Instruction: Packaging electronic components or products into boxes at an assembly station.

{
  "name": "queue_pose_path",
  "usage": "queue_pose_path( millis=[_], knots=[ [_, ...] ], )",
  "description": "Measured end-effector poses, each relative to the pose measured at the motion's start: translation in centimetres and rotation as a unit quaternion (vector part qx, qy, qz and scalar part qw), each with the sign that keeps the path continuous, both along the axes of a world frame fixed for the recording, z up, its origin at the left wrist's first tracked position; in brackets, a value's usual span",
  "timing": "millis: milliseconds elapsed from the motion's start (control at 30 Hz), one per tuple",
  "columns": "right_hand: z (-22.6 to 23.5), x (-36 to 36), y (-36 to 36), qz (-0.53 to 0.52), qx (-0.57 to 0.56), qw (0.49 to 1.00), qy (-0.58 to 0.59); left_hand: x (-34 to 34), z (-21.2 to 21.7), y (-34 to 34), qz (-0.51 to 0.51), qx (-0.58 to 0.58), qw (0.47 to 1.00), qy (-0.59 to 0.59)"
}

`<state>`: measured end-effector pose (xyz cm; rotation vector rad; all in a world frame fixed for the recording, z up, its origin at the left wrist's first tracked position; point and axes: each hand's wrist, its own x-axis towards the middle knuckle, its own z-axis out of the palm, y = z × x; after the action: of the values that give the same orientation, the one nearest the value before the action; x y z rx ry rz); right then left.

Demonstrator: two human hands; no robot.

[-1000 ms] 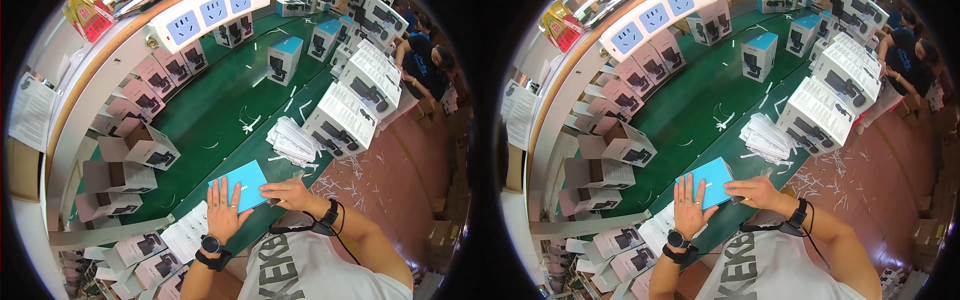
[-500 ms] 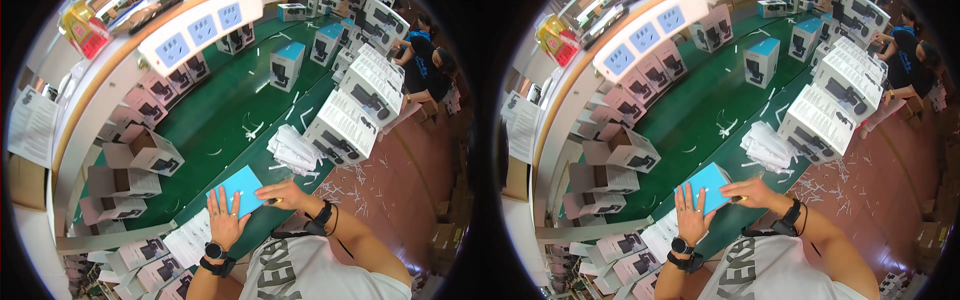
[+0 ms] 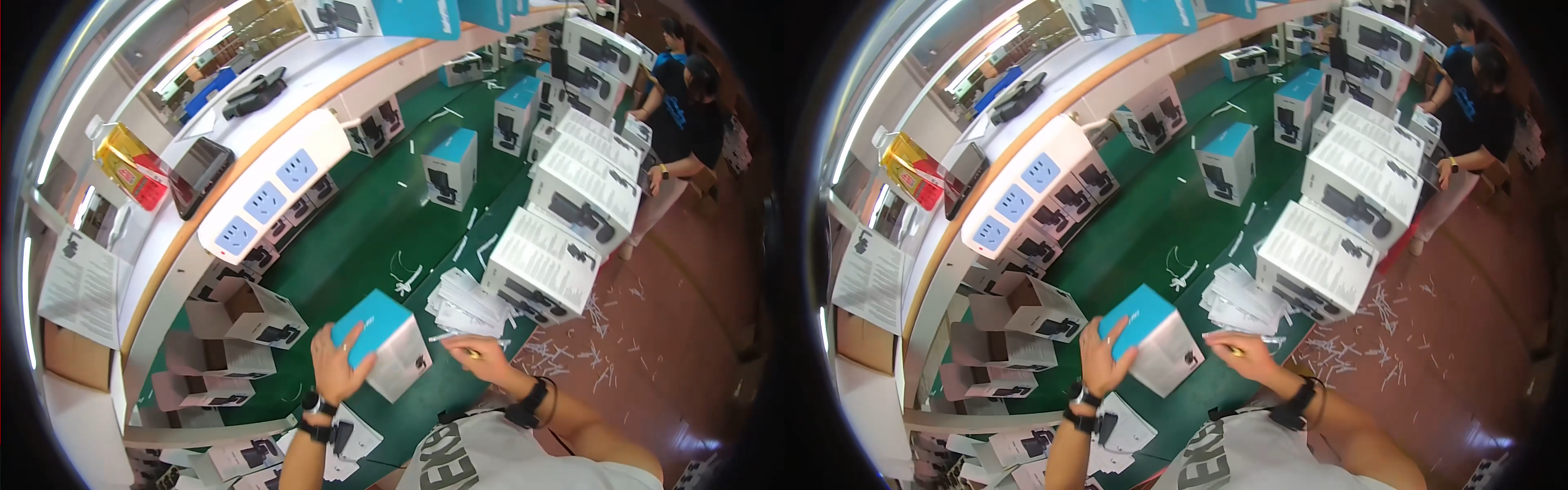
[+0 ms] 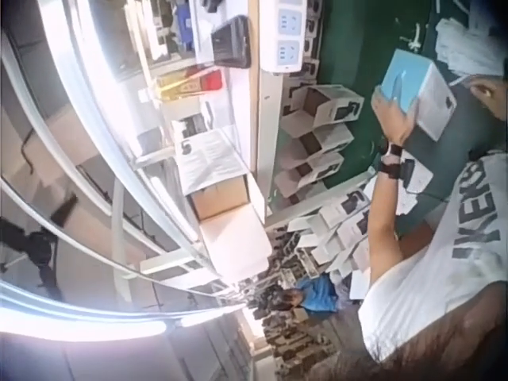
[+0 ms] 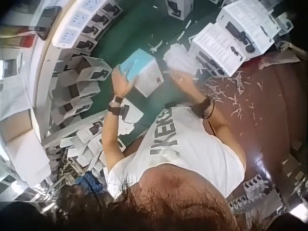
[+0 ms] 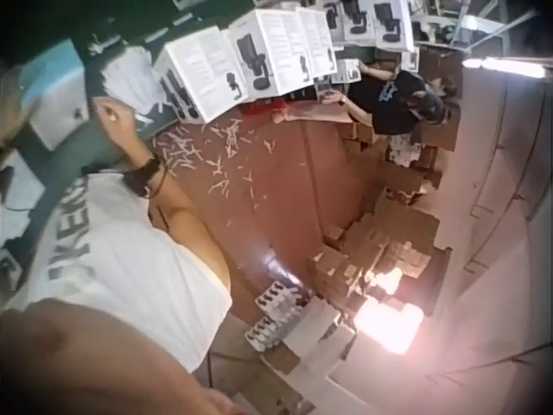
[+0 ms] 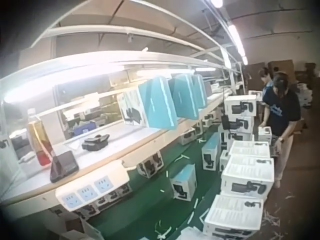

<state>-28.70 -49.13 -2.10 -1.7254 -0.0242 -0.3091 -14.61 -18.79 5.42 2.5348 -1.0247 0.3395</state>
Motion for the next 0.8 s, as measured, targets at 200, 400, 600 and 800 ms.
queue_pose_path(
  millis=[200,400,600,800],
  knots=[
    [-4.8,-6.6,-7.0,-0.093,0.059,0.97,0.219,13.8,1.6,-13.3,0.106,0.046,0.99,-0.083],
    [-8.3,-6.7,-4.6,-0.066,0.172,0.953,0.242,23.6,-6.3,-16.7,0.179,-0.007,0.967,-0.179],
    [-8.7,-7.7,-3.1,-0.006,0.269,0.918,0.293,26.8,-1.8,-6.5,0.277,0.127,0.952,0.043],
    [-9.6,-5.8,-1.6,0.021,0.217,0.919,0.329,22.8,-6.1,12.6,0.484,0.236,0.843,0.001]
  ],
)
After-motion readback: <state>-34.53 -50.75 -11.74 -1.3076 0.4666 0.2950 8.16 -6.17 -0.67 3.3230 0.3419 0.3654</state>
